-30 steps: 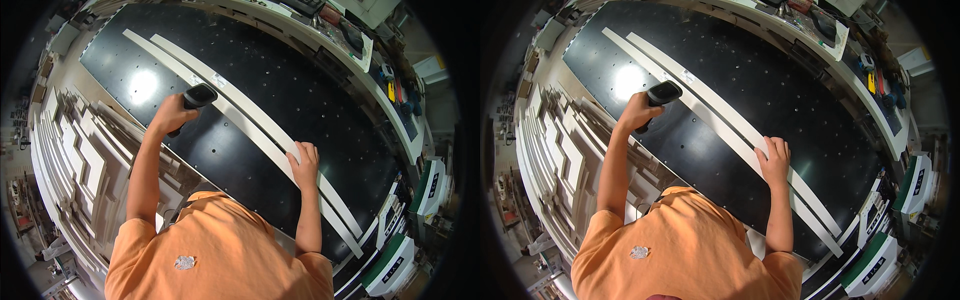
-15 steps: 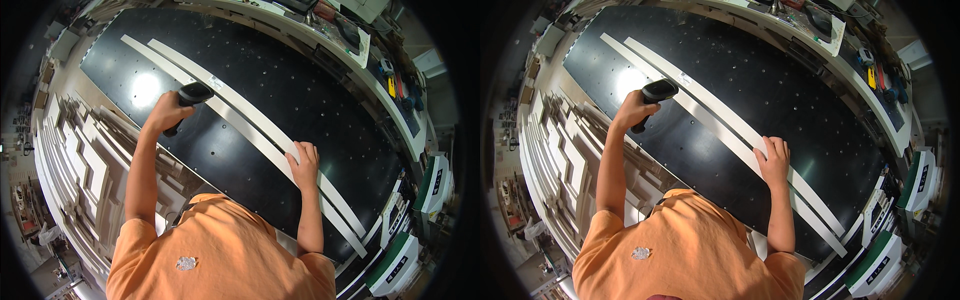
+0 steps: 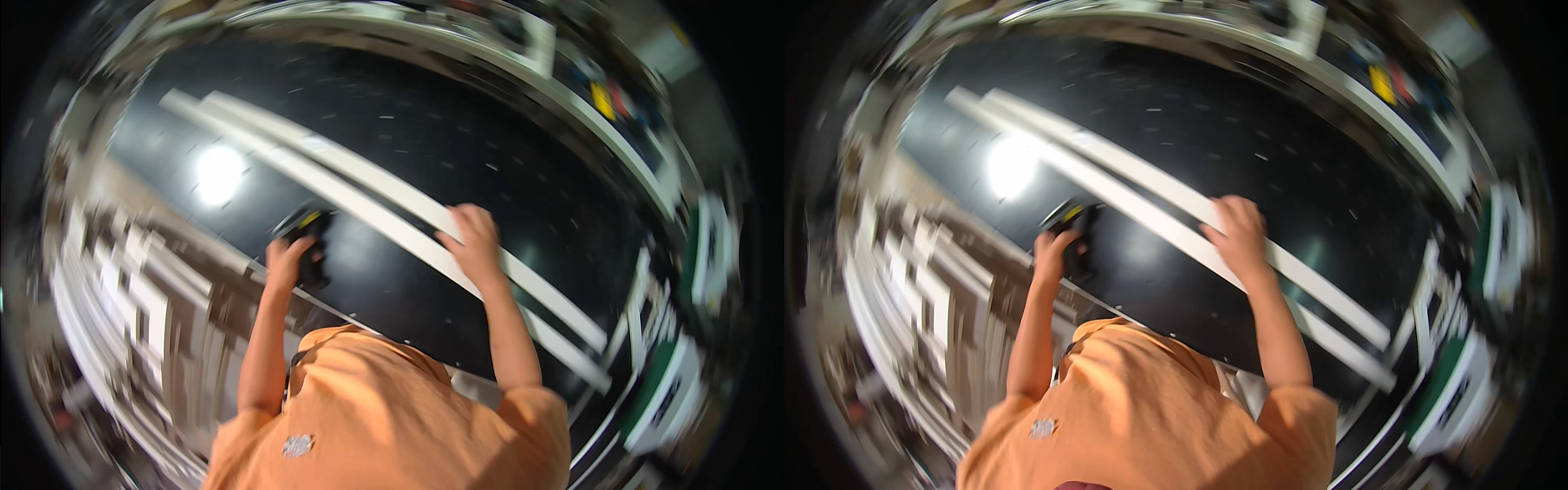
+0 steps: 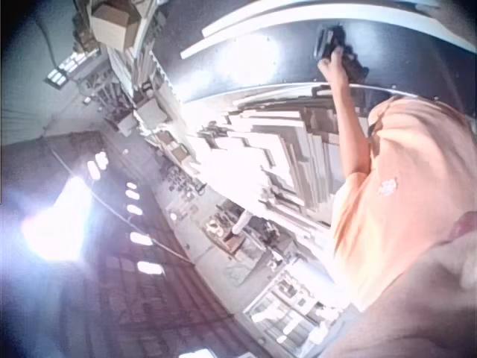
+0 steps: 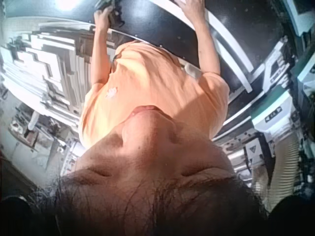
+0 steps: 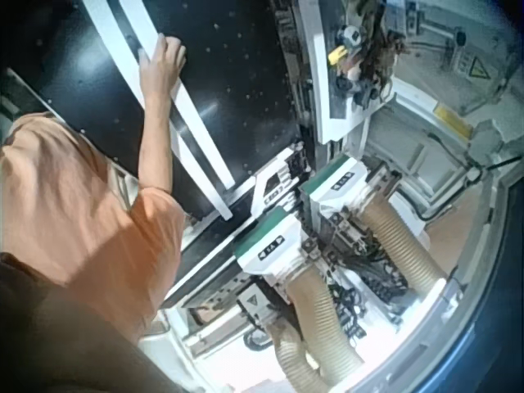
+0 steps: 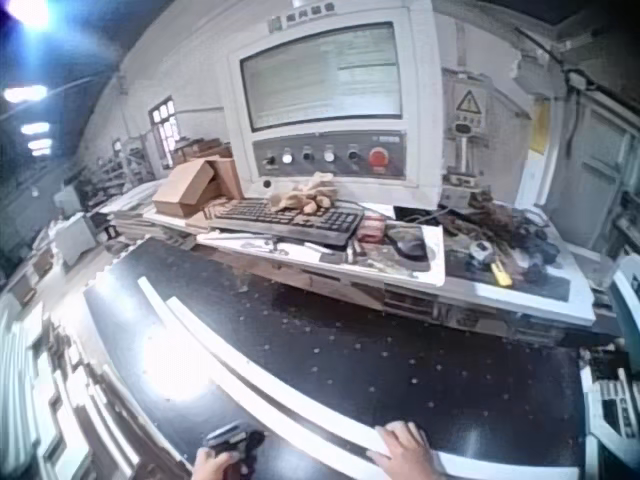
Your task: The person repeatedly picks up flat panels from a stack, scans their labels with a handheld barcode scanner, and places them on a nearby floor pile. The person also places some panels on a machine table and scans them there before moving them to the floor.
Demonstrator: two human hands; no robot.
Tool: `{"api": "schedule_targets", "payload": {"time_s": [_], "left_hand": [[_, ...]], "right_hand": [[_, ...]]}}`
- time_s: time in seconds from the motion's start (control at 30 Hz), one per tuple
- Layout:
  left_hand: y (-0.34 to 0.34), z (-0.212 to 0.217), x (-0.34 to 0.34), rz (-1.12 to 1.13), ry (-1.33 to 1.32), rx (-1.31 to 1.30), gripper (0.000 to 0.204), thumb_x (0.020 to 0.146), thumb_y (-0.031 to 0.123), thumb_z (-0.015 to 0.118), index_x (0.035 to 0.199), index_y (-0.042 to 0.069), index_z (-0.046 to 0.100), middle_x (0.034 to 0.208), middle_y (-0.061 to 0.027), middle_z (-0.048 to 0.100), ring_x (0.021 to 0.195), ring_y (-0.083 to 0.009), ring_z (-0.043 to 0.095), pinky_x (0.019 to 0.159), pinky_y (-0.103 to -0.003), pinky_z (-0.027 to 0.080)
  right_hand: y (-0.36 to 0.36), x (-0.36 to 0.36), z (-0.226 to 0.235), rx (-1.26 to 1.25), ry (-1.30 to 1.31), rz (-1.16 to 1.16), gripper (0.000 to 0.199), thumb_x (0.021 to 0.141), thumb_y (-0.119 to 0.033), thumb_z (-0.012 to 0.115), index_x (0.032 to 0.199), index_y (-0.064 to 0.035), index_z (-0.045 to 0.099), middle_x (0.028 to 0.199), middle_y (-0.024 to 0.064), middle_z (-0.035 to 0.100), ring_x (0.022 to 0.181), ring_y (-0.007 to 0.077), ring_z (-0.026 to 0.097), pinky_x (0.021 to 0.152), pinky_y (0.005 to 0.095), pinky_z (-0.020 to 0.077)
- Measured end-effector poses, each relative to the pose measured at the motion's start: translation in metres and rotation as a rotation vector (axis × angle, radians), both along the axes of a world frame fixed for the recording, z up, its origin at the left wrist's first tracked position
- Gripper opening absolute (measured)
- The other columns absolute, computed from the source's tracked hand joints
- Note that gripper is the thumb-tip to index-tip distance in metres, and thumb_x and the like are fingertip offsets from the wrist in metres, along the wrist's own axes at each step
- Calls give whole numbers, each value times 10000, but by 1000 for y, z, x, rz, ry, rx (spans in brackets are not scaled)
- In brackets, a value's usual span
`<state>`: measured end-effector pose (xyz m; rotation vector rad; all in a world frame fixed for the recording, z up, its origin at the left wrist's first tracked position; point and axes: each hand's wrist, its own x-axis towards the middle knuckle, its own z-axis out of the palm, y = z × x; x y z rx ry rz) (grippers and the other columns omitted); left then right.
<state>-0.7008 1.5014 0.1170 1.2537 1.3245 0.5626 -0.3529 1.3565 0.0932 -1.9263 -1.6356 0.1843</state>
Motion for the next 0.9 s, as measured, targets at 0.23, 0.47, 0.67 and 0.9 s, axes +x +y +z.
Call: {"api": "schedule_targets", "payload": {"time_s": [0.23,0.47,0.67,0.9], "left_hand": [[13,-55,-48,124,-151,96,338,936,287,649,906,-50,662,687,-125,658,615,-185,617,581,-312,499],[76,-73,-70,128,-65,85,407,962,403,593,901,5,655,701,-74,623,662,-188,604,654,-315,490],[77,-70,-68,91,-27,156,410,958,401,605,880,4,667,731,-85,647,669,-186,610,646,-321,492],[70,-69,-62,111,-98,151,400,960,397,620,913,2,659,783,-73,648,659,-169,599,628,-309,485]], "right_hand": [[24,-18,-11,84,-8,-93,339,807,-261,774,1062,-54,690,1140,97,586,1144,296,522,967,432,446],[36,-26,-25,33,-10,-137,290,813,-242,765,1010,-37,710,1158,124,608,1162,309,535,998,443,453],[34,-27,-23,31,-63,-158,333,819,-273,778,1046,-44,695,1155,117,605,1168,299,537,1009,433,457],[37,-26,-24,-2,-36,-137,351,808,-285,781,1051,-48,691,1124,111,590,1133,296,541,1010,444,461]]}}
